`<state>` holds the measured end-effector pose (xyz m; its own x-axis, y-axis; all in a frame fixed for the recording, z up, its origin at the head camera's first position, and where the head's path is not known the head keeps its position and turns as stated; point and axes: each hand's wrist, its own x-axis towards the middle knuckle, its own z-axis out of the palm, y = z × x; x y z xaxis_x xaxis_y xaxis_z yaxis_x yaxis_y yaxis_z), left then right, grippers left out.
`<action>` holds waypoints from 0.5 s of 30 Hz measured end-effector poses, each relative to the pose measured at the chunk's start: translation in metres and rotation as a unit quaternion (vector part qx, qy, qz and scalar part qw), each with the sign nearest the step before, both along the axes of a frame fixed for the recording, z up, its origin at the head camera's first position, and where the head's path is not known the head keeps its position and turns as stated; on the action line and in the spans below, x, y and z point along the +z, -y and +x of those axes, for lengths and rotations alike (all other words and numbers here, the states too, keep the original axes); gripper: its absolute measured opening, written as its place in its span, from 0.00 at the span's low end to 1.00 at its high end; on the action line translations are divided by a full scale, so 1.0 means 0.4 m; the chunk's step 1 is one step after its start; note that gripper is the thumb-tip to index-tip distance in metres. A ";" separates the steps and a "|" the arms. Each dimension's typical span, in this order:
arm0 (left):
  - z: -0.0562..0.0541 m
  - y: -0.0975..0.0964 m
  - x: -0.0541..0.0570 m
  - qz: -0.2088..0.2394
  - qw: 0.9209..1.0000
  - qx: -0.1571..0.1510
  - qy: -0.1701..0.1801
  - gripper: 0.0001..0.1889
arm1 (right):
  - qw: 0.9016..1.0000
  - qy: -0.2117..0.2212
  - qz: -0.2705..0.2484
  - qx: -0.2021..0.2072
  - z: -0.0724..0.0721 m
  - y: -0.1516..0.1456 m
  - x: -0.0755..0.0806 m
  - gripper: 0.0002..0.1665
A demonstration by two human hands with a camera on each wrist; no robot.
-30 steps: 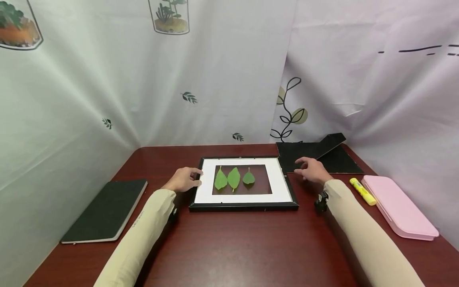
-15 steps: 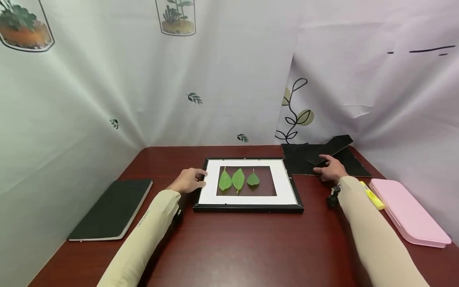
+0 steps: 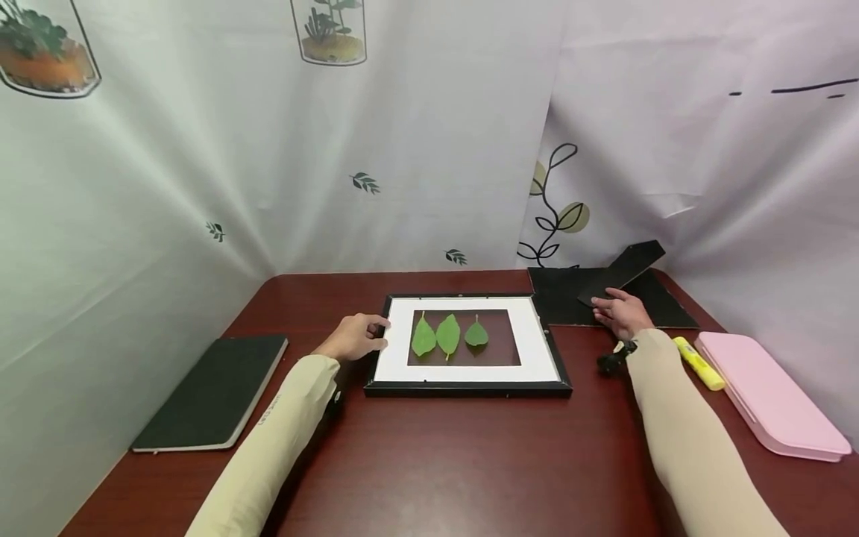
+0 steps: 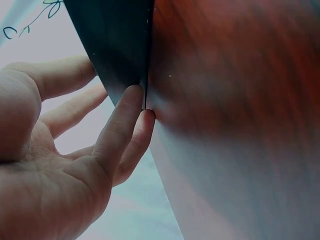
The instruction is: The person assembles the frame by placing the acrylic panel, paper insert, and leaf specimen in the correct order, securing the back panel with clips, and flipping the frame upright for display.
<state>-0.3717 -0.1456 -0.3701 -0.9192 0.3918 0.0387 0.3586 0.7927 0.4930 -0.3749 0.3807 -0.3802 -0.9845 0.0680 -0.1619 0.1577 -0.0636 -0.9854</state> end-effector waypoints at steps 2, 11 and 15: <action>-0.001 -0.001 -0.002 -0.001 1.000 -0.002 0.001 0.21 | 0.999 0.000 -0.034 -0.011 0.007 0.002 0.002 0.49; 0.005 -0.007 0.002 0.004 1.000 0.004 0.013 0.21 | 0.994 -0.069 0.028 -0.083 -0.008 0.004 0.015 0.39; 0.008 -0.005 0.004 0.005 1.000 0.001 0.006 0.20 | 0.984 -0.103 0.026 -0.141 -0.012 0.008 0.047 0.30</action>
<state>-0.3685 -0.1435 -0.3686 -0.9208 0.3888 0.0314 0.3504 0.7889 0.5048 -0.3798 0.3777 -0.3613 -0.9372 0.3452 0.0490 -0.0616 -0.0256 -0.9978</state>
